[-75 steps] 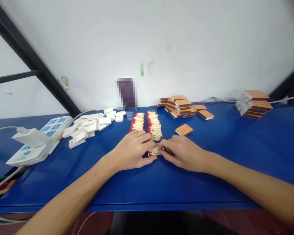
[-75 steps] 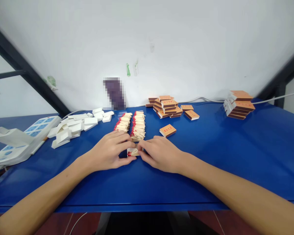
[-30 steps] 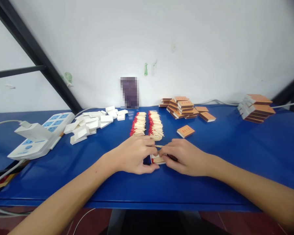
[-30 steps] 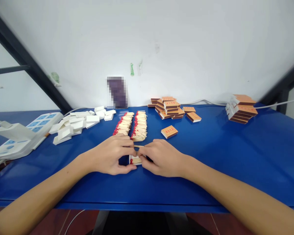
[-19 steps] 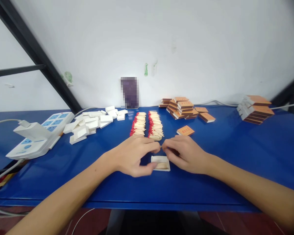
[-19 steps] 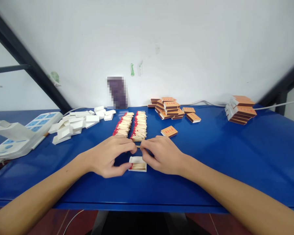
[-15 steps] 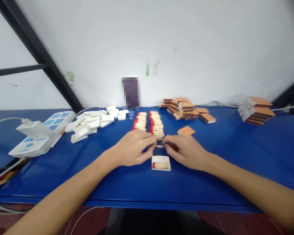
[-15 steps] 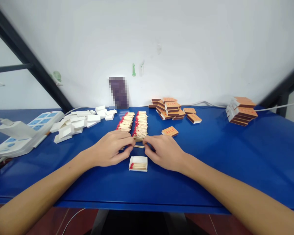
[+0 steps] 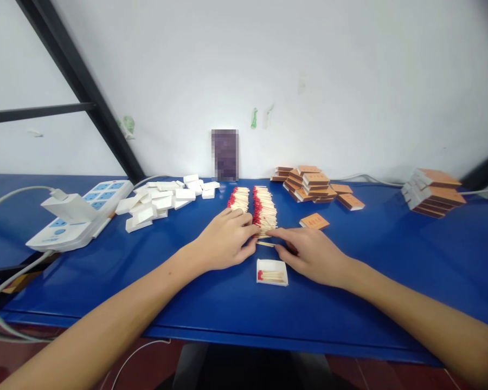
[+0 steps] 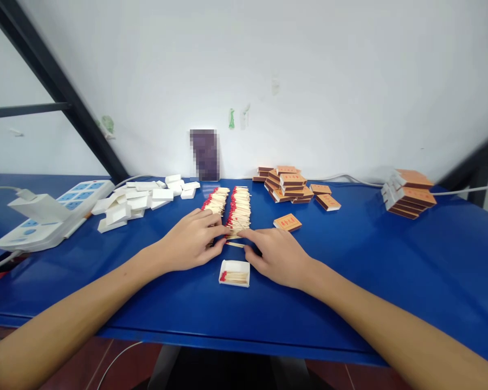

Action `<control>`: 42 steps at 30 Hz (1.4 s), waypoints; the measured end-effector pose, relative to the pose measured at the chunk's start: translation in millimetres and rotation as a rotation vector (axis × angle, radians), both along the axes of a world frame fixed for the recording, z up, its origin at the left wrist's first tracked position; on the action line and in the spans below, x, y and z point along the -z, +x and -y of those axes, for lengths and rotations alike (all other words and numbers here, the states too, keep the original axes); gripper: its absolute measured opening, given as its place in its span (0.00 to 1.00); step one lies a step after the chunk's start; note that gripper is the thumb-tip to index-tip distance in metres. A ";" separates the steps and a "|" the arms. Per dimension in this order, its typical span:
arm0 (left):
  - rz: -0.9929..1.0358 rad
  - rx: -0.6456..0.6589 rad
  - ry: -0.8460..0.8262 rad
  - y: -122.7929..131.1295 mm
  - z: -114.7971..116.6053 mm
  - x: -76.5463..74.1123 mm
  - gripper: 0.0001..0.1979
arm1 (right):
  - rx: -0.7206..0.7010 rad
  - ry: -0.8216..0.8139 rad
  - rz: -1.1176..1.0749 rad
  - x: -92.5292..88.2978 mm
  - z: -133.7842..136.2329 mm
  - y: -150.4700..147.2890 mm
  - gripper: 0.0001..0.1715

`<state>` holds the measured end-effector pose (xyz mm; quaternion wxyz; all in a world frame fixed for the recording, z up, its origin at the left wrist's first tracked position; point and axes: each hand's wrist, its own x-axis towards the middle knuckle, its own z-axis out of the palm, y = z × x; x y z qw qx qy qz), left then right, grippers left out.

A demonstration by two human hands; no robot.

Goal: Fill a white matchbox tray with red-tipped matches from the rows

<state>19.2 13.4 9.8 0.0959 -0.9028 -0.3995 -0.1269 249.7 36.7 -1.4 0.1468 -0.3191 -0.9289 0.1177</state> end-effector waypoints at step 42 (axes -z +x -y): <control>-0.021 0.082 -0.033 -0.4 0.1 0.8 0.07 | 0.029 0.003 -0.078 8.1 -5.4 0.8 0.09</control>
